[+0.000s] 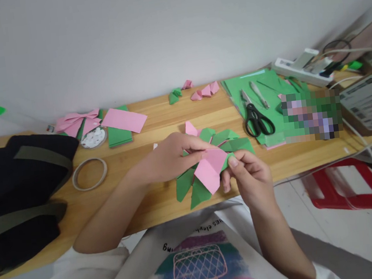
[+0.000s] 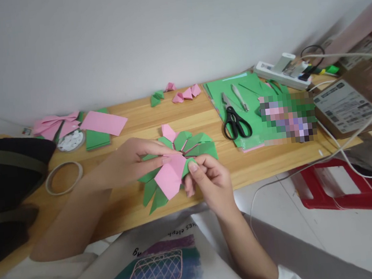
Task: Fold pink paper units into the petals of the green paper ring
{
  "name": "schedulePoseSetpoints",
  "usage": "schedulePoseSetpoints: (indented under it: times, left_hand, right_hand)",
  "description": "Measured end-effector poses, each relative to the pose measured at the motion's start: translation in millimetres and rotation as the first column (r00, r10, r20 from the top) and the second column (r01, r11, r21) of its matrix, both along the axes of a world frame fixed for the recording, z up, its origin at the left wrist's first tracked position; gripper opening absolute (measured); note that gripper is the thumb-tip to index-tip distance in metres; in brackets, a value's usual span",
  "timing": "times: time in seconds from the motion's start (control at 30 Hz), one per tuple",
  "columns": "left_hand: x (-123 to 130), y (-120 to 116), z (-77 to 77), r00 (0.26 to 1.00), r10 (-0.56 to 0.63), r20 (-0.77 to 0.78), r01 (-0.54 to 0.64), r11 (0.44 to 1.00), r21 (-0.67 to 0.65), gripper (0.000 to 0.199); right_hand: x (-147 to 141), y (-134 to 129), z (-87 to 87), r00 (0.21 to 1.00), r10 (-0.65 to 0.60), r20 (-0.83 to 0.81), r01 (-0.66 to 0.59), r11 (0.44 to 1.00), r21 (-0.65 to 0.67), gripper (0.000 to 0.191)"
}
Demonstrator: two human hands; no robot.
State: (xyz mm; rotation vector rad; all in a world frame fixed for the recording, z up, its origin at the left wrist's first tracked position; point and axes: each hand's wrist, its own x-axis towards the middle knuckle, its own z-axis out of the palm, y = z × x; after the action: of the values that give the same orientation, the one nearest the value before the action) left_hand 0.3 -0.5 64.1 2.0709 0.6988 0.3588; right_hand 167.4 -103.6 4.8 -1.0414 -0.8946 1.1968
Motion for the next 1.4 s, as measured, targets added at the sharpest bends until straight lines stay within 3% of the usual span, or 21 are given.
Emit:
schedulePoseSetpoints:
  times: [0.3,0.63,1.1,1.4]
  left_hand:
    - [0,-7,4.3,1.000,-0.003,-0.026,0.005,0.998,0.069,0.033]
    - [-4,-14,12.5,0.995,-0.006,-0.098,0.022,0.987,0.158,0.025]
    - [-6,-13,14.2,0.999,0.033,-0.020,-0.030,0.994,0.102,0.023]
    - [-7,-9,9.9,0.995,0.079,0.067,-0.088,0.985,0.149,0.030]
  right_hand:
    - [-3,2,1.6,1.000,-0.009,0.026,0.009,1.000,-0.004,0.023]
    - [-4,6,2.3,0.999,-0.028,0.021,0.029,1.000,-0.012,0.027]
    - [-3,5,2.8,0.999,0.030,-0.023,-0.030,1.000,-0.009,0.026]
    - [-10,0,4.1,0.993,0.064,0.097,-0.069,0.997,0.046,0.020]
